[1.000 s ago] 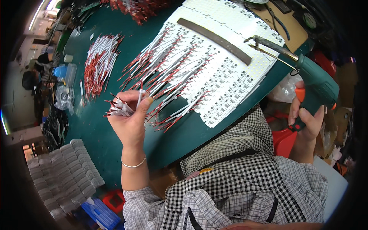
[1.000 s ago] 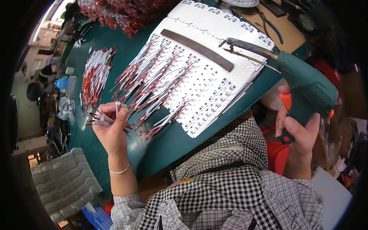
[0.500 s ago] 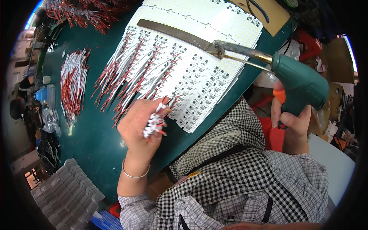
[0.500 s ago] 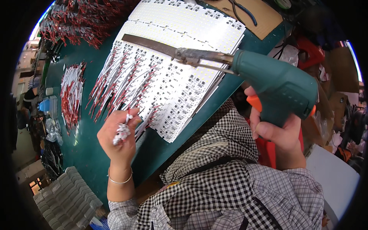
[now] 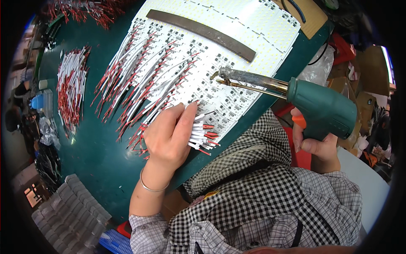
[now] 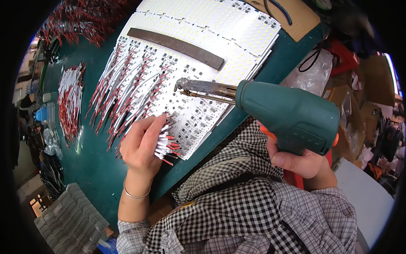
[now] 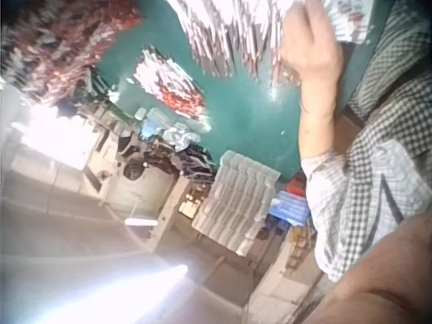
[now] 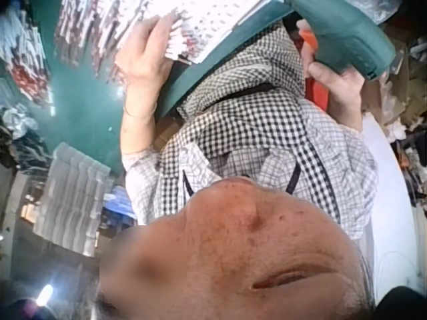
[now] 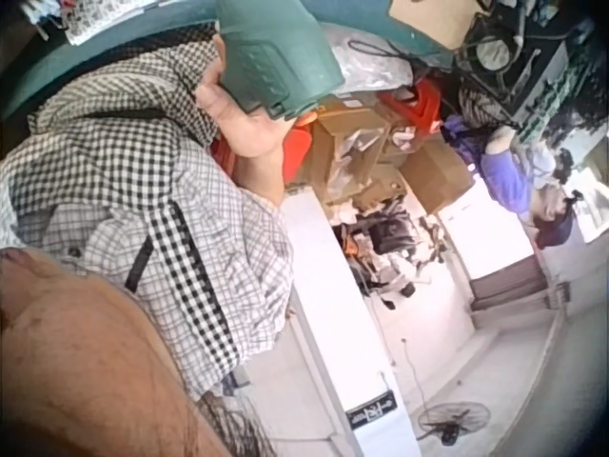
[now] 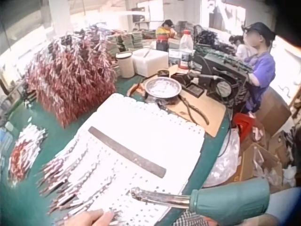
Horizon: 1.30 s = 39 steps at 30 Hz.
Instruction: The person applies a soldering gun to wires to secure them to LED strip panels.
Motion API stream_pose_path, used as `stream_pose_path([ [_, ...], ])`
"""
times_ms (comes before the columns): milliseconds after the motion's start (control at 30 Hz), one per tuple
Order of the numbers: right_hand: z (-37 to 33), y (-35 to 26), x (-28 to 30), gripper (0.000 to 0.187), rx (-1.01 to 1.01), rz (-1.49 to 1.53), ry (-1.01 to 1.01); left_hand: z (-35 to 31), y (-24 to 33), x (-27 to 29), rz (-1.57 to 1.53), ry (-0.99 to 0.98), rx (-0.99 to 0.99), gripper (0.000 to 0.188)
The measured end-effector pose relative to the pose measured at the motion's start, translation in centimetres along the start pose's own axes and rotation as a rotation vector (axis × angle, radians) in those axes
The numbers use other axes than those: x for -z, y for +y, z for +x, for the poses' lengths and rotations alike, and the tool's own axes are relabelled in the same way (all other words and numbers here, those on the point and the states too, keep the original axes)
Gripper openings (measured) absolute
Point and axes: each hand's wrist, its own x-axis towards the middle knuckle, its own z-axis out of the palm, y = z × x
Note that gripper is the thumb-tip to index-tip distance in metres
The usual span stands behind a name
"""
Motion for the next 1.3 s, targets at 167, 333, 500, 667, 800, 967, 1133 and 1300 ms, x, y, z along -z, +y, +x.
stream_pose_path([
  [167, 0.4, -0.1, -0.5, 0.067, -0.046, 0.0, 0.011, -0.1, -0.1, -0.5, -0.012, 0.016, 0.007, 0.033],
  [333, 0.2, 0.5, -0.3, 0.067, -0.054, -0.014, 0.006, 0.1, -0.2, -0.8, -0.018, 0.029, 0.023, 0.033],
  [500, 0.4, 0.6, -0.6, 0.066, -0.05, -0.019, 0.026, 0.2, -0.1, -0.9, -0.014, 0.031, 0.036, 0.033],
  [667, 0.3, 0.9, -0.4, 0.065, -0.065, -0.017, -0.007, 0.4, 0.0, -0.9, -0.032, -0.009, 0.059, 0.034],
  [800, 0.1, 0.9, -0.6, 0.062, -0.109, -0.011, 0.02, 0.7, 0.3, -0.8, -0.039, -0.054, 0.083, 0.036],
  [967, 0.4, 0.9, -0.8, 0.056, -0.094, -0.045, -0.052, 0.6, 0.4, -0.7, -0.063, -0.076, 0.093, 0.038],
  [1133, 1.3, 0.3, -1.4, 0.037, -0.093, -0.002, -0.143, 0.5, 0.4, -0.7, -0.061, -0.09, 0.094, 0.038],
  [1300, 1.2, 0.7, -1.4, 0.034, -0.094, -0.01, -0.134, 0.6, 0.5, -0.8, -0.063, -0.082, 0.08, 0.037],
])
